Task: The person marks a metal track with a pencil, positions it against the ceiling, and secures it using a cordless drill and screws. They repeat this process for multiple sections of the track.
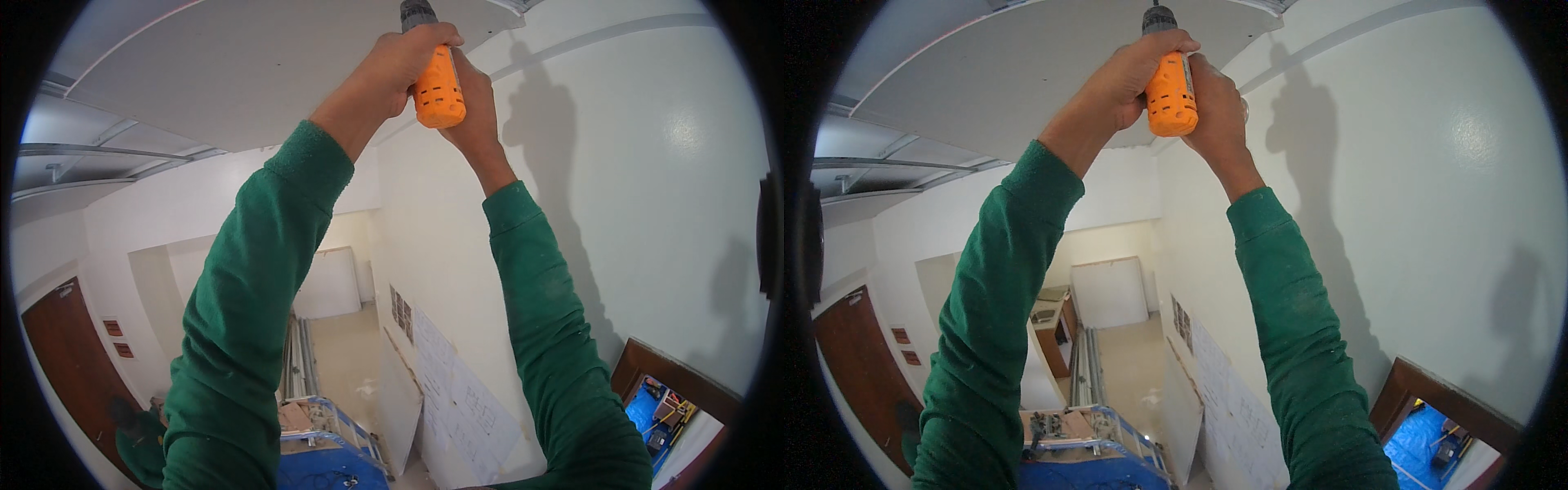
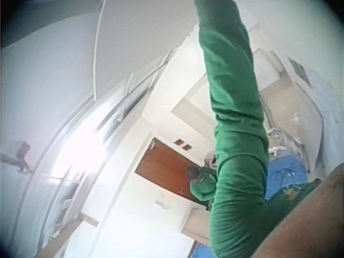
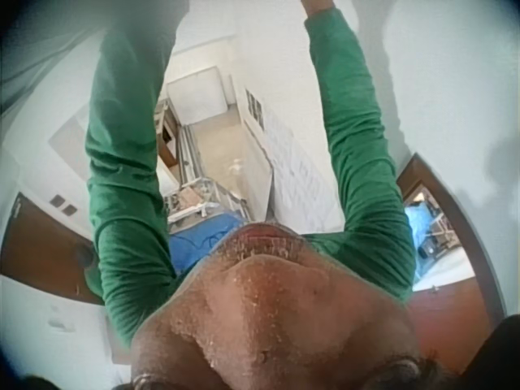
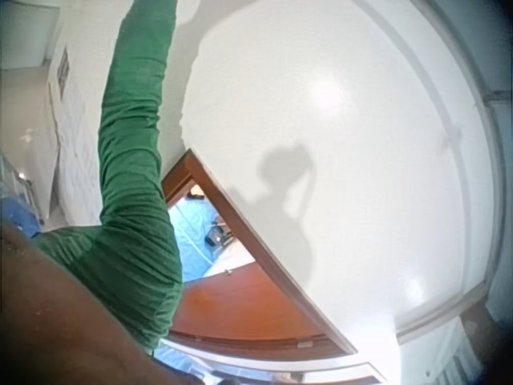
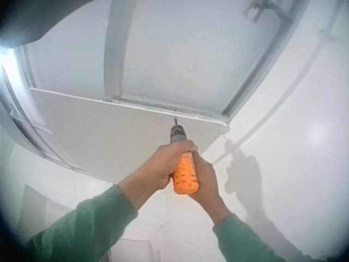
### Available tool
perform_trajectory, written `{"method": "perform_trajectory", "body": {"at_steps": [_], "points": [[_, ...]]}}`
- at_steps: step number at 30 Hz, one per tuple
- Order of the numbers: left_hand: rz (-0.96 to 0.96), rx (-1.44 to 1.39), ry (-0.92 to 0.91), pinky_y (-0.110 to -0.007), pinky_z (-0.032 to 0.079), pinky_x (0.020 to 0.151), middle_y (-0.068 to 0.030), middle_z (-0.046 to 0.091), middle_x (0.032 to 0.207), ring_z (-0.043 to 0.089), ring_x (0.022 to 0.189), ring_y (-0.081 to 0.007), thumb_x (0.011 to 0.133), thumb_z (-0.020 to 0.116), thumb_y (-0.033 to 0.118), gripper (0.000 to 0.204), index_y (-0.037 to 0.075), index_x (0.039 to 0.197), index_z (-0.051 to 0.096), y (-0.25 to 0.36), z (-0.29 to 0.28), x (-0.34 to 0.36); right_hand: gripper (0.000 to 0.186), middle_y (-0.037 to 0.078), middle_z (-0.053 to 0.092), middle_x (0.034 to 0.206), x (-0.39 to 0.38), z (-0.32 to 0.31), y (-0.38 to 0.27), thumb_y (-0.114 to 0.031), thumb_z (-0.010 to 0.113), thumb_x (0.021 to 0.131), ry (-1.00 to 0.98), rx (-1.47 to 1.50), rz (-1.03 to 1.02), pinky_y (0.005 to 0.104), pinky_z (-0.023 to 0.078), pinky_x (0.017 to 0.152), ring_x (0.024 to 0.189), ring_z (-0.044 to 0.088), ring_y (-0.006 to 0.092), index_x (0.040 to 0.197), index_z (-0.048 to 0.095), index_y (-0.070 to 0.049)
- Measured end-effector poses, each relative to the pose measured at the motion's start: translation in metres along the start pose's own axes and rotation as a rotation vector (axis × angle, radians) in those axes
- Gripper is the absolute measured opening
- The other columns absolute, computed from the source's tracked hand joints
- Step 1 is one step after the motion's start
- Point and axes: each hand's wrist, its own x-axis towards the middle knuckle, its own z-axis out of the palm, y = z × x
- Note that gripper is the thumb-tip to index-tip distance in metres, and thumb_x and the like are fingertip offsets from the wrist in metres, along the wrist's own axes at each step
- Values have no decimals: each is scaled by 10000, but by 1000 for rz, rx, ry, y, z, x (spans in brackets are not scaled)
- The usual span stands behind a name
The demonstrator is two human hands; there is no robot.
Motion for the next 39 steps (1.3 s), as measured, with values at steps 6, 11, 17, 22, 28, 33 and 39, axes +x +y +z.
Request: {"method": "perform_trajectory", "body": {"at_steps": [6,11,17,22,28,33,39], "points": [[-3,15,21,-362,629,789,-123,603,974,677,897,-210,908,765,339,490,-29,1183,592,3,5,-1,450,153,750,1003,0,-2,6,-143,853,781,1,-45,-32,489,598,754,914,739,405,1126,581,-50],[-1,29,6,-357,628,776,-126,601,983,674,891,-208,906,768,337,500,-37,1186,588,1,1,0,459,154,747,1004,2,-2,4,-140,857,775,-6,-49,-21,495,598,765,931,735,411,1132,585,-46],[-11,65,-13,-359,603,829,-130,601,1030,661,971,-222,917,763,420,571,-33,1218,589,2,-4,-4,431,161,745,1037,0,-6,2,-115,835,798,-2,-122,-54,490,596,798,951,731,410,1149,594,-49],[-18,355,-18,-280,481,773,-104,573,1036,580,961,-182,983,663,574,645,1,1273,597,-4,-14,-15,403,159,733,1082,-12,-26,-4,-84,801,823,-25,-193,-98,463,589,814,988,718,405,1172,603,-51],[-36,380,45,-304,407,680,-27,498,882,440,759,-145,1098,451,515,521,23,1179,603,-9,-80,-111,162,53,701,921,-129,-45,-33,-138,610,1058,-34,180,224,298,572,706,804,696,140,1174,645,-31],[-34,565,-86,-260,359,599,46,453,806,401,686,-71,1144,459,413,389,60,1162,621,-67,-133,-280,110,56,693,926,-308,-69,-67,-106,699,996,-182,317,808,349,510,795,835,648,165,1077,662,-41],[-988,50,304,-263,386,646,32,493,825,457,724,-92,1119,481,295,278,56,1073,618,-124,-131,-524,226,38,657,993,-435,-42,-116,-57,689,977,-357,489,777,316,508,803,854,638,150,1191,626,-27]]}}
